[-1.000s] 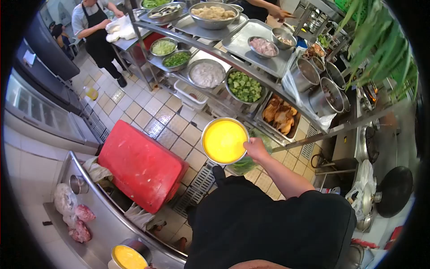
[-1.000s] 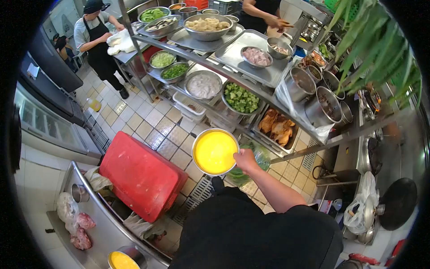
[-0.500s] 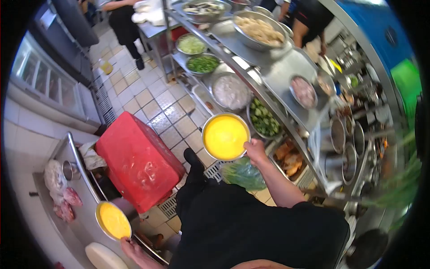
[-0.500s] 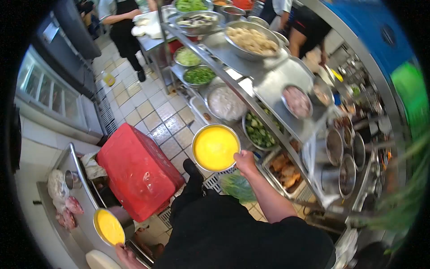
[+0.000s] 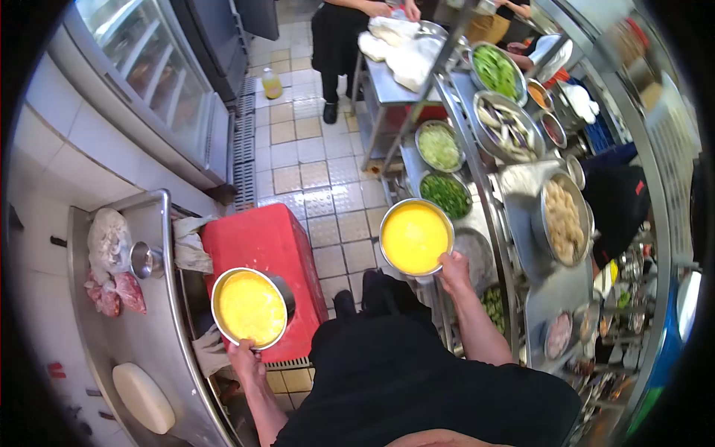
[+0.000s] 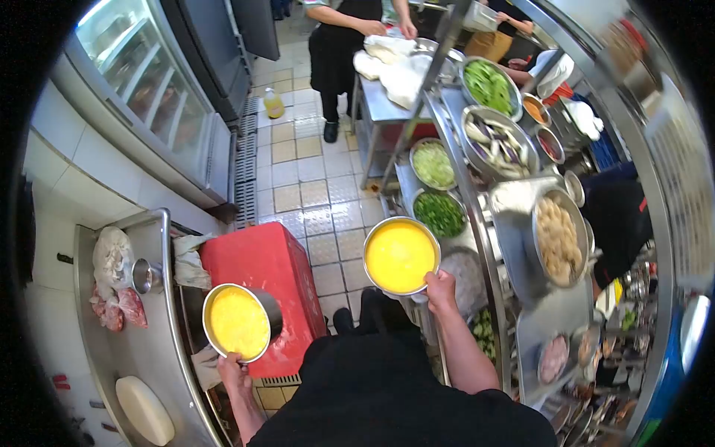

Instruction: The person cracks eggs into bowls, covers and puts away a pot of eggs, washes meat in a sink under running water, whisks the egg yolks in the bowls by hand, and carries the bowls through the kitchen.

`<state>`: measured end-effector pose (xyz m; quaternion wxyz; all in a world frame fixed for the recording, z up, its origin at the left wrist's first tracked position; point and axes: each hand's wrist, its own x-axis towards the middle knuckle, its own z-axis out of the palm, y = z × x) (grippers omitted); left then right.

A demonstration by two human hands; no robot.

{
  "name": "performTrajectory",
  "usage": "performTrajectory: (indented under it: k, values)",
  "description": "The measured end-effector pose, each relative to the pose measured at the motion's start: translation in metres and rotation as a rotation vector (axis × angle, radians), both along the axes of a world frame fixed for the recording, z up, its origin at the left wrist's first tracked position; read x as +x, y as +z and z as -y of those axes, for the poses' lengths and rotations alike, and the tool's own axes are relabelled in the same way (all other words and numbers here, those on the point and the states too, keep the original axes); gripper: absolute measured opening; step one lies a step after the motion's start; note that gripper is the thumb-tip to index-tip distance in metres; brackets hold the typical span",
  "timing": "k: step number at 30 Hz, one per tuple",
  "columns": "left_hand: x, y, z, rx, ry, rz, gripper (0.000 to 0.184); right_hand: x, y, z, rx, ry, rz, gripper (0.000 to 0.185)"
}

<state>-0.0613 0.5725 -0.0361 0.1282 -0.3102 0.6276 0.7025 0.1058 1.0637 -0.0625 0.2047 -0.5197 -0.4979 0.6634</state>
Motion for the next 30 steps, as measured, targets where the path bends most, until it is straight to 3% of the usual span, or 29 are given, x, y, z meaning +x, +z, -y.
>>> performTrajectory:
  k: [4,8,13,14,18,24,30]
  values:
    - [-0.052,-0.005,-0.062,-0.016,0.022,-0.023,0.014,-0.083,-0.02,-0.061,0.005,0.112,0.011,0.016]
    - [-0.105,-0.005,-0.109,-0.047,0.081,-0.038,0.012,-0.191,-0.007,-0.108,0.115,0.16,0.014,0.008]
    - [-0.17,-0.001,-0.153,-0.054,0.222,-0.052,0.014,-0.315,-0.016,-0.166,0.235,0.343,0.086,0.011]
    - [-0.18,-0.003,-0.161,-0.049,0.258,-0.045,0.014,-0.341,0.01,-0.168,0.17,0.357,0.042,0.009]
    - [-0.247,0.0,-0.193,-0.052,0.289,-0.077,0.013,-0.446,0.02,-0.197,0.114,0.389,0.034,0.01]
    - [-0.355,-0.008,-0.226,-0.106,0.354,-0.068,0.018,-0.572,0.01,-0.243,-0.005,0.432,0.057,0.021]
    - [-0.484,-0.006,-0.257,-0.109,0.278,-0.074,0.015,-0.689,0.008,-0.284,0.012,0.402,0.056,0.018]
